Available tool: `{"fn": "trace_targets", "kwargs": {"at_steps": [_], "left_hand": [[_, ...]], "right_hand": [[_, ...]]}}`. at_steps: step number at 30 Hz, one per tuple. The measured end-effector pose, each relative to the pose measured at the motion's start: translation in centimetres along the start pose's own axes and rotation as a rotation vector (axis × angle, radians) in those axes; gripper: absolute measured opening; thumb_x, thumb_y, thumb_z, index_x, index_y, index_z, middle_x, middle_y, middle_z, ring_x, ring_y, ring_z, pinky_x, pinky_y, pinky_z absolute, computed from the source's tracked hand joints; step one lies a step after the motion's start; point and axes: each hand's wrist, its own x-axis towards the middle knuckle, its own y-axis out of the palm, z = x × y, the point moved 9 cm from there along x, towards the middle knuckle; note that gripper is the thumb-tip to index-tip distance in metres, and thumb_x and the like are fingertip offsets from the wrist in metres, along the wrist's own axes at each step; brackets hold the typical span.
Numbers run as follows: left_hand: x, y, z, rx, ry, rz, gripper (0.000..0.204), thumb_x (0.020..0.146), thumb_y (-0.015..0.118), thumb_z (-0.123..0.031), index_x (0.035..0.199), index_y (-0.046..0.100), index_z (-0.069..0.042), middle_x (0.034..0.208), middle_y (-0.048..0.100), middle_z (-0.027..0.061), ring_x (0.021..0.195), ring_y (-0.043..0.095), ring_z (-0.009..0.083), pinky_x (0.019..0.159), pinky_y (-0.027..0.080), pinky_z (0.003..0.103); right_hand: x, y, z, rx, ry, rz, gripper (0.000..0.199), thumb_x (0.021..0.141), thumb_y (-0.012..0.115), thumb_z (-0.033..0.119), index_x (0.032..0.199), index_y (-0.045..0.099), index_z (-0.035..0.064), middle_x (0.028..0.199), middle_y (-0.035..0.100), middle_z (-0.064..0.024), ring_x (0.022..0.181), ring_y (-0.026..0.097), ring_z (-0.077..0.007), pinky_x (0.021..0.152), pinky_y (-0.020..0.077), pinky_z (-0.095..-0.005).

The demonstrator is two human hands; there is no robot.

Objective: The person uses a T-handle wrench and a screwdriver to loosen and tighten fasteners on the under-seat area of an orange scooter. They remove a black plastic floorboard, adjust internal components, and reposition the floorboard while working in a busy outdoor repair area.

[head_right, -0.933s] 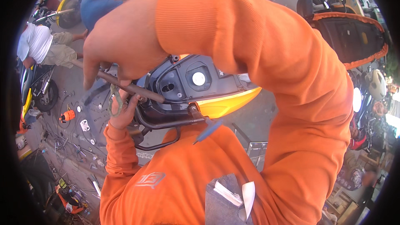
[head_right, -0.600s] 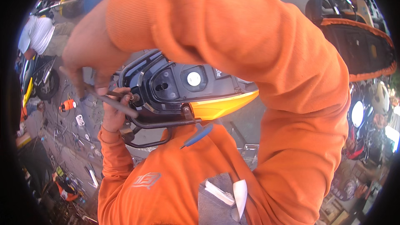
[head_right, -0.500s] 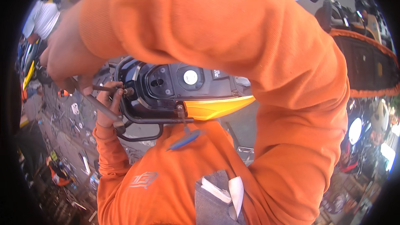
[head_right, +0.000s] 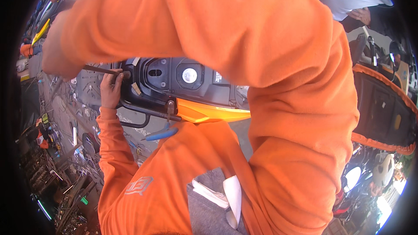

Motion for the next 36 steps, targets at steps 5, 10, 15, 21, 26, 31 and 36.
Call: {"fn": "trace_targets", "kwargs": {"at_steps": [5, 10, 15, 21, 26, 31, 36], "left_hand": [[0.0, 0.2, 0.2, 0.054, 0.119, -0.018, 0.011, 0.090, 0.069, -0.007, 0.098, 0.069, 0.001, 0.098, 0.069, 0.0147, 0.090, 0.067, 0.0309, 0.079, 0.052, 0.038], [-0.1, 0.7, 0.9, 0.020, 0.124, 0.001, 0.015, 0.093, 0.067, -0.012, 0.102, 0.071, -0.002, 0.103, 0.071, 0.0126, 0.096, 0.068, 0.0310, 0.086, 0.052, 0.036], [-0.1, 0.4, 0.6, 0.101, 0.150, -0.065, 0.019, 0.091, 0.070, -0.020, 0.105, 0.073, -0.007, 0.103, 0.071, 0.0100, 0.094, 0.068, 0.0301, 0.082, 0.053, 0.038], [0.2, 0.6, 1.2, 0.014, 0.026, -0.013, 0.023, 0.091, 0.071, -0.022, 0.106, 0.072, -0.004, 0.100, 0.072, 0.0098, 0.090, 0.070, 0.0260, 0.082, 0.053, 0.034], [0.4, 0.9, 0.9, 0.107, 0.039, 0.024, 0.021, 0.092, 0.069, -0.022, 0.106, 0.073, -0.007, 0.097, 0.073, 0.0095, 0.089, 0.070, 0.0267, 0.078, 0.054, 0.034], [0.5, 0.7, 0.7, 0.039, 0.058, 0.061, 0.021, 0.093, 0.067, -0.024, 0.106, 0.073, -0.009, 0.093, 0.073, 0.0083, 0.087, 0.070, 0.0289, 0.076, 0.053, 0.035], [0.4, 0.7, 1.2, 0.021, 0.063, 0.070, 0.023, 0.093, 0.067, -0.022, 0.111, 0.072, -0.008, 0.093, 0.074, 0.0091, 0.085, 0.071, 0.0263, 0.075, 0.053, 0.033]], "right_hand": [[-0.1, 0.2, 0.3, 0.092, 0.082, -0.009, 0.036, 0.092, 0.062, 0.037, 0.116, 0.069, 0.0113, 0.102, 0.073, -0.0104, 0.096, 0.070, -0.0326, 0.081, 0.0550, -0.0479], [-1.5, -0.1, -1.3, 0.167, 0.150, -0.034, 0.032, 0.091, 0.063, 0.036, 0.107, 0.072, 0.0093, 0.099, 0.073, -0.0116, 0.093, 0.070, -0.0328, 0.081, 0.0548, -0.0465], [-3.1, -1.6, -2.4, 0.231, 0.170, 0.026, 0.031, 0.091, 0.063, 0.035, 0.097, 0.076, 0.0073, 0.095, 0.074, -0.0129, 0.091, 0.071, -0.0329, 0.080, 0.0547, -0.0451], [-1.6, 0.0, -1.5, -0.181, 0.161, -0.033, 0.037, 0.093, 0.057, 0.035, 0.090, 0.078, 0.0048, 0.092, 0.074, -0.0160, 0.087, 0.071, -0.0348, 0.079, 0.0544, -0.0445], [-0.5, 2.7, -3.7, -0.150, 0.384, 0.090, 0.034, 0.091, 0.055, 0.024, 0.105, 0.075, 0.0008, 0.101, 0.073, -0.0199, 0.092, 0.071, -0.0353, 0.083, 0.0541, -0.0450], [-3.7, -1.7, -2.3, 0.403, 0.046, 0.058, 0.037, 0.086, 0.066, 0.013, 0.122, 0.068, 0.0059, 0.109, 0.071, -0.0191, 0.096, 0.069, -0.0356, 0.084, 0.0541, -0.0437], [-3.1, -2.3, -0.3, -0.039, -0.311, -0.054, 0.041, 0.075, 0.079, 0.014, 0.115, 0.072, 0.0139, 0.095, 0.070, -0.0106, 0.093, 0.068, -0.0300, 0.086, 0.0486, -0.0425]]}}
